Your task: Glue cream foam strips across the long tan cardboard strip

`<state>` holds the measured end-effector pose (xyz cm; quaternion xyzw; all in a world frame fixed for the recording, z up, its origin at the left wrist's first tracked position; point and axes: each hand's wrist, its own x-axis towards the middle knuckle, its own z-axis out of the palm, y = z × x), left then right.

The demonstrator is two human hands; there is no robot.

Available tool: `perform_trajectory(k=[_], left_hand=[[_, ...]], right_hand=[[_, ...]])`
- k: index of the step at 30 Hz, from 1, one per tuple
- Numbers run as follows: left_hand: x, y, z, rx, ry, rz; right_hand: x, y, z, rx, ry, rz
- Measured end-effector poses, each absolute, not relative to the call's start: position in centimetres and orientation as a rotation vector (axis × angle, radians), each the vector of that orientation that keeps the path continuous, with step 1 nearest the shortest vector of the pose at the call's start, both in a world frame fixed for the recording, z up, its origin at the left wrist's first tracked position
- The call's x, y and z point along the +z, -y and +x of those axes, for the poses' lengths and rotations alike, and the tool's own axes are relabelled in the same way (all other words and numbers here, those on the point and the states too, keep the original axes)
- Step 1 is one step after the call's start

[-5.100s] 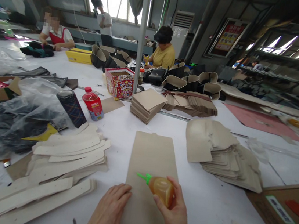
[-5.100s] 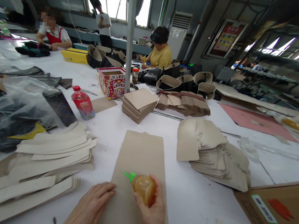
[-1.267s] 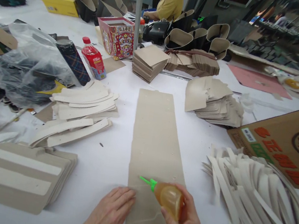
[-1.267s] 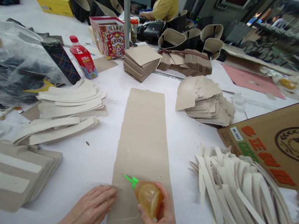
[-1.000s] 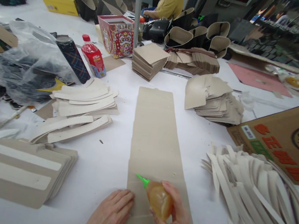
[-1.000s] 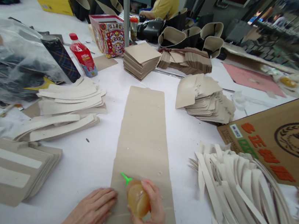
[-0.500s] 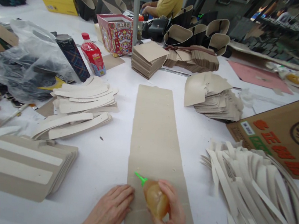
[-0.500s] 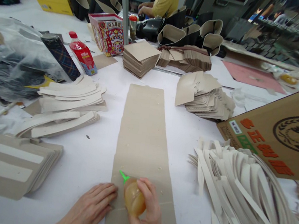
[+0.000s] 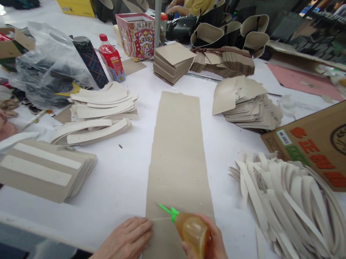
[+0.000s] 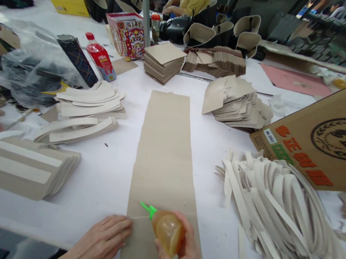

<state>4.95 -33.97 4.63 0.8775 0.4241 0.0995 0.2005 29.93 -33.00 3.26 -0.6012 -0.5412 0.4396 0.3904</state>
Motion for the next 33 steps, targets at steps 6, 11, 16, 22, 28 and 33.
perform_trajectory(k=[6, 11, 16, 22, 28, 33], left_hand=[[3.2, 35.3, 4.9, 0.219, -1.253, 2.438], [3.0, 35.5, 4.8, 0.19, -1.237, 2.488], [2.9, 35.5, 4.9, 0.16, -1.248, 2.526], [2.4, 35.7, 4.8, 0.126, -1.26, 2.592], [2.1, 36.1, 4.9, 0.073, -1.291, 2.59], [2.4, 36.3, 5.2, 0.112, -1.324, 2.467]], right_hand=[[3.3, 34.2, 29.2, 0.784, 1.824, -1.367], [3.5, 33.7, 28.1, 0.712, 1.925, -1.305], [3.6, 34.2, 28.2, 0.678, 1.943, -1.318], [3.7, 35.5, 28.0, 0.736, 1.791, -1.344], [3.2, 34.6, 26.4, 1.293, 1.015, -1.536], [4.4, 35.6, 28.4, 1.367, 0.826, -1.568]])
